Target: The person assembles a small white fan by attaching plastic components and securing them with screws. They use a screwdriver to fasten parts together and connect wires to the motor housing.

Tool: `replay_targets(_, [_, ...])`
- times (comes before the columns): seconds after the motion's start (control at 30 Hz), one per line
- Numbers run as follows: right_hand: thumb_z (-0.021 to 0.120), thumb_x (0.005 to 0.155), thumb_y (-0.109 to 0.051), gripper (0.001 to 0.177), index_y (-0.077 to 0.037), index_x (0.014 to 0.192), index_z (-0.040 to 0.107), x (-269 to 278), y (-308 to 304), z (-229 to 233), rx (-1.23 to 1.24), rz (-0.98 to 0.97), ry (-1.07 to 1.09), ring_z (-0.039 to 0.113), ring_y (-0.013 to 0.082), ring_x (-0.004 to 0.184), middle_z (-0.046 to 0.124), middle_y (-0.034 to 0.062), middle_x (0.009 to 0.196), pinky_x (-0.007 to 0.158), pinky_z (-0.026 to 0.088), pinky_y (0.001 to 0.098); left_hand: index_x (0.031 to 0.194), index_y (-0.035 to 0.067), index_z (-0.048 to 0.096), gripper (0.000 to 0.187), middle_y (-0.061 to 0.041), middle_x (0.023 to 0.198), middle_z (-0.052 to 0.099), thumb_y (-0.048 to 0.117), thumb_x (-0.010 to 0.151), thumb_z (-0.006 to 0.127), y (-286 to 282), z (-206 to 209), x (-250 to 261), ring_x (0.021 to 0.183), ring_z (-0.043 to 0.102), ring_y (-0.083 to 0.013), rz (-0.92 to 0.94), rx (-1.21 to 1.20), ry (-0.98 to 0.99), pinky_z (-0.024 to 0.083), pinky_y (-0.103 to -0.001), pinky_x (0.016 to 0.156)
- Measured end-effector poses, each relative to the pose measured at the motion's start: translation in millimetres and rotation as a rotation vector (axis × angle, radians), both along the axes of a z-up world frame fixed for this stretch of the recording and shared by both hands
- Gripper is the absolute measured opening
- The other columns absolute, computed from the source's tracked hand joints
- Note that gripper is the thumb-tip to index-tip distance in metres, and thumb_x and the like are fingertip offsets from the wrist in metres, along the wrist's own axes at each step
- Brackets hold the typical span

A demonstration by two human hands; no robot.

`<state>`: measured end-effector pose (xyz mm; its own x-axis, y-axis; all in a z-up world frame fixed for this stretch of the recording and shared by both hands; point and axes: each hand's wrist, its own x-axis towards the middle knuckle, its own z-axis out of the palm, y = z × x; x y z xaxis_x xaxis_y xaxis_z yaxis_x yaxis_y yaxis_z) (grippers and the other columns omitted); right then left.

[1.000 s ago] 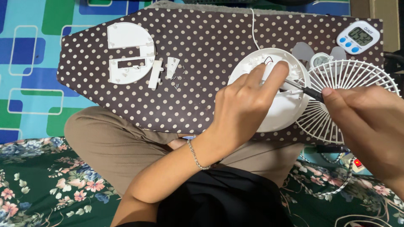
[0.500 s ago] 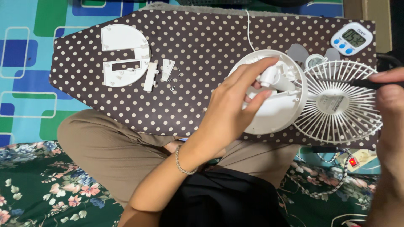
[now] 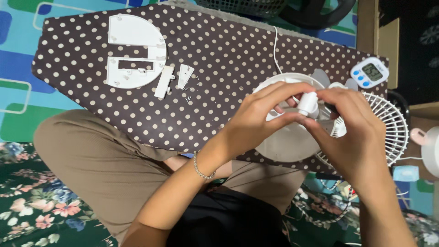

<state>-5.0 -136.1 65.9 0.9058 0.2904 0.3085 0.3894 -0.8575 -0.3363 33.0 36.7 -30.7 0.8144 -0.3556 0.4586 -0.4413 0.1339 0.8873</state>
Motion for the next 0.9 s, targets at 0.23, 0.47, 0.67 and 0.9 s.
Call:
replay_targets(0.23, [0.081,0.08,0.005,0.035,0.004,0.112,0.066,-1.9,-5.5,-9.4,-0.09,0.013,-0.069,0.064,0.0291,0.092,0.07,0.0149,0.11,0.08,0.052,0.0365,0.14,0.013,0.06,0.042,-0.007,0.13,0.07,0.019,0.101,0.073,3.2,-7.5,5.3,0.108,0.075,-0.0184,-0.019,-0.083,-0.076,0.066,-0.026,0.085])
replay_targets(0.47, [0.08,0.088,0.004,0.03,0.006,0.114,0.067,-6.3,-12.7,-7.9,-0.027,-0.13,-0.006,0.064,0.0197,0.09,0.07,0.0153,0.111,0.079,0.051,0.0292,0.138,0.012,0.058,0.038,-0.006,0.126,0.07,0.025,0.104,0.07,-5.7,-8.2,-1.8,0.108,0.077,-0.0178,0.003,-0.095,-0.022,0.065,-0.026,0.095])
replay_targets(0.67, [0.075,0.09,0.004,0.037,0.005,0.123,0.058,-6.7,-24.0,-15.1,0.275,-0.135,0.16,0.059,0.0081,0.1,0.066,0.007,0.12,0.091,0.05,0.0219,0.137,0.013,0.057,0.037,-0.004,0.128,0.067,0.033,0.107,0.065,-11.7,-11.8,-3.7,0.106,0.076,-0.0163,0.042,-0.11,-0.044,0.065,-0.025,0.091])
replay_targets(0.9, [0.074,0.093,0.009,0.038,0.004,0.126,0.056,-9.4,-33.8,-23.4,0.404,-0.096,0.162,0.058,0.0066,0.1,0.064,0.0083,0.123,0.094,0.049,0.0203,0.138,0.014,0.054,0.037,-0.004,0.127,0.066,0.03,0.106,0.065,-14.8,-16.2,-10.0,0.105,0.075,-0.0181,0.077,-0.126,-0.07,0.064,-0.026,0.089])
